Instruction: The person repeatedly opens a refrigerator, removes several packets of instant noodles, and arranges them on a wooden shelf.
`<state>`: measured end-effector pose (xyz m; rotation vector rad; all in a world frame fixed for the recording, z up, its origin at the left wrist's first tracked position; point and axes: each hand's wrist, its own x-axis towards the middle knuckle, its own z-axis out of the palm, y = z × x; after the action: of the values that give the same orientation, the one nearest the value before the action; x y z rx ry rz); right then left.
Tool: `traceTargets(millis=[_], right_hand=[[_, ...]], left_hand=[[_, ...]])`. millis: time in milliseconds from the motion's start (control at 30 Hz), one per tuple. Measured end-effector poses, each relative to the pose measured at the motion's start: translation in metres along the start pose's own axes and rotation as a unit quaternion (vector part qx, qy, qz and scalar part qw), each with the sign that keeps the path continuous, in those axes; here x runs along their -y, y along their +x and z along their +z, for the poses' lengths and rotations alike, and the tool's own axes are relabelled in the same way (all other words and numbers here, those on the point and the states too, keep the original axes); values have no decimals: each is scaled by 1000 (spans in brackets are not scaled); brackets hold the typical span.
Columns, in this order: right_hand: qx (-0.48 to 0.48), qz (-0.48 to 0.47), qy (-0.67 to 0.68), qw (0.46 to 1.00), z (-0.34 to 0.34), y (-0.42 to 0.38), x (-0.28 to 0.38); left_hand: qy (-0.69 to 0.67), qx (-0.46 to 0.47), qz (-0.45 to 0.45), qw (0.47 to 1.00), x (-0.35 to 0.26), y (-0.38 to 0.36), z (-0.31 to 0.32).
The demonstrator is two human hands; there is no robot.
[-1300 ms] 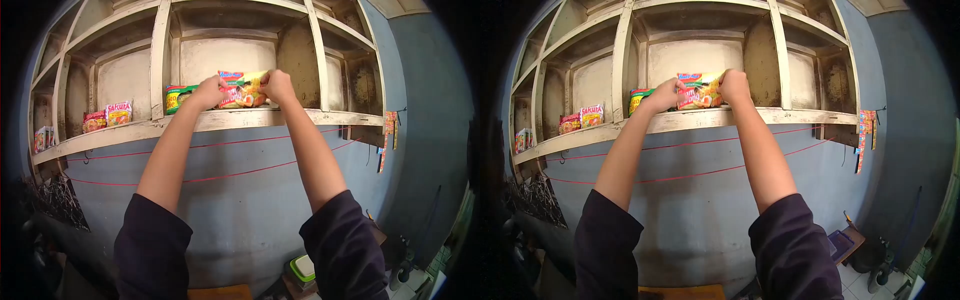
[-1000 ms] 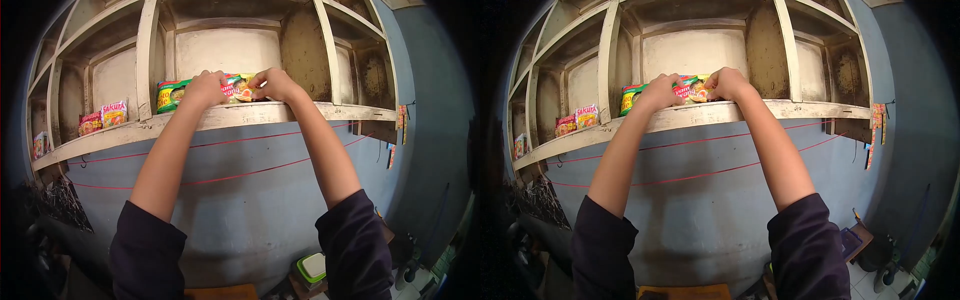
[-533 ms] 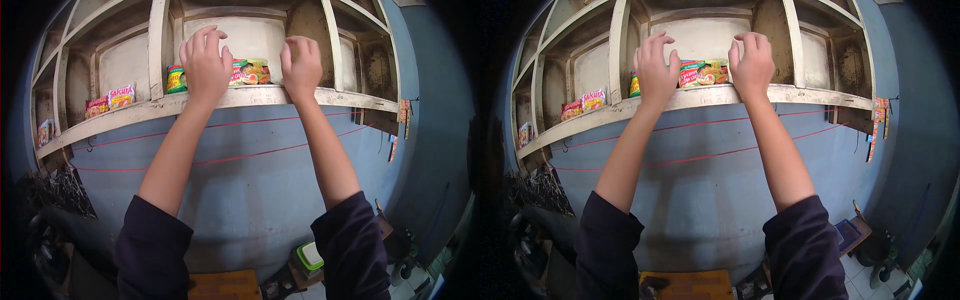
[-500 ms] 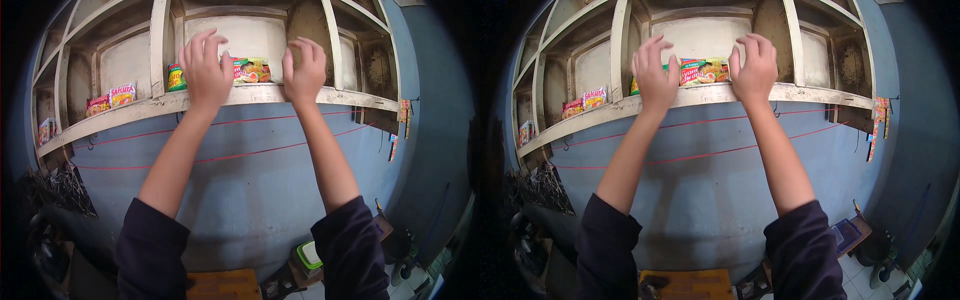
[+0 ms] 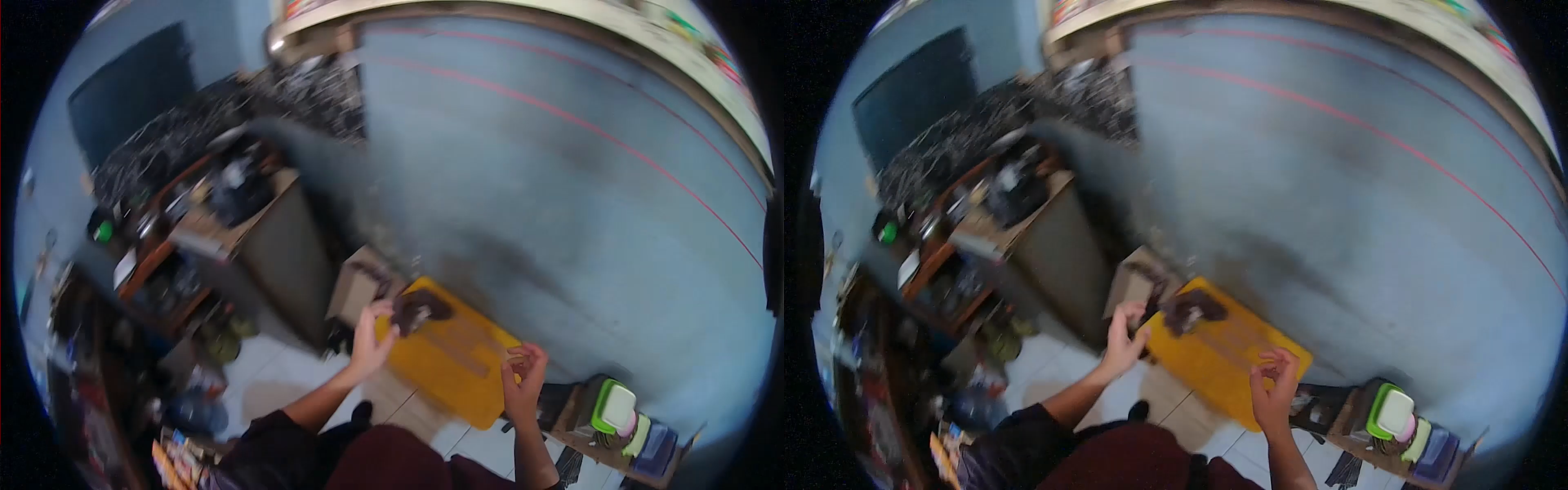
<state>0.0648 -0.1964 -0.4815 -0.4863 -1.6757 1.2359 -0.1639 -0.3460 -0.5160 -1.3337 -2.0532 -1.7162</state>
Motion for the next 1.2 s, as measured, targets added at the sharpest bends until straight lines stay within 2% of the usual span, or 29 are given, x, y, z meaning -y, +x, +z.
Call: traceTargets(millis=[33, 67, 100, 233, 267, 333, 400, 467, 500, 533, 600, 633, 700, 833, 933, 1000, 1100, 1167, 1200], right_hand=[[84, 20, -21, 996, 26, 3, 3], [166, 43, -44, 984, 43, 1, 8], [215, 43, -53, 974, 69, 3, 13], [308, 42, 14, 950, 190, 6, 10], [330, 52, 46, 941, 227, 4, 1], [358, 58, 88, 928, 306, -7, -13], [413, 106, 86, 900, 378, -22, -25], [468, 74, 120, 872, 446, -39, -47], [501, 46, 87, 860, 474, -45, -45], [538, 54, 84, 837, 500, -46, -31], [602, 36, 86, 793, 549, -49, -18], [602, 42, 89, 792, 570, -51, -11], [622, 20, 112, 775, 610, -55, 1], [606, 20, 149, 781, 680, -65, -7], [608, 21, 173, 775, 728, -69, -20], [587, -14, 176, 790, 765, -62, -18], [566, -27, 190, 802, 806, -59, -9], [551, -25, 196, 811, 835, -58, -3], [510, -64, 173, 840, 851, -61, 0]], left_hand=[[-94, -79, -43, 991, 6, 1, -29], [-3, -106, -53, 993, 24, -9, -57], [-10, -142, -67, 987, 28, -8, -83], [-33, -233, -78, 969, 46, -12, -163], [-4, -234, -82, 969, 56, -17, -180], [4, -246, -27, 969, 87, -30, -212], [21, -230, -95, 968, 104, -43, -248], [21, -210, -161, 964, 107, -47, -290], [50, -188, -184, 963, 114, -51, -312], [58, -196, -176, 963, 122, -53, -333], [89, -229, -250, 937, 141, -60, -367], [92, -226, -255, 936, 152, -64, -379], [6, -342, -322, 883, 179, -69, -401], [-3, -352, -343, 871, 217, -48, -449], [-17, -362, -323, 874, 244, -21, -486], [42, -318, -263, 910, 266, 1, -514], [-37, -337, -271, 901, 292, 35, -548], [7, -317, -263, 911, 321, 53, -572], [44, -301, -244, 921, 339, 60, -585]])
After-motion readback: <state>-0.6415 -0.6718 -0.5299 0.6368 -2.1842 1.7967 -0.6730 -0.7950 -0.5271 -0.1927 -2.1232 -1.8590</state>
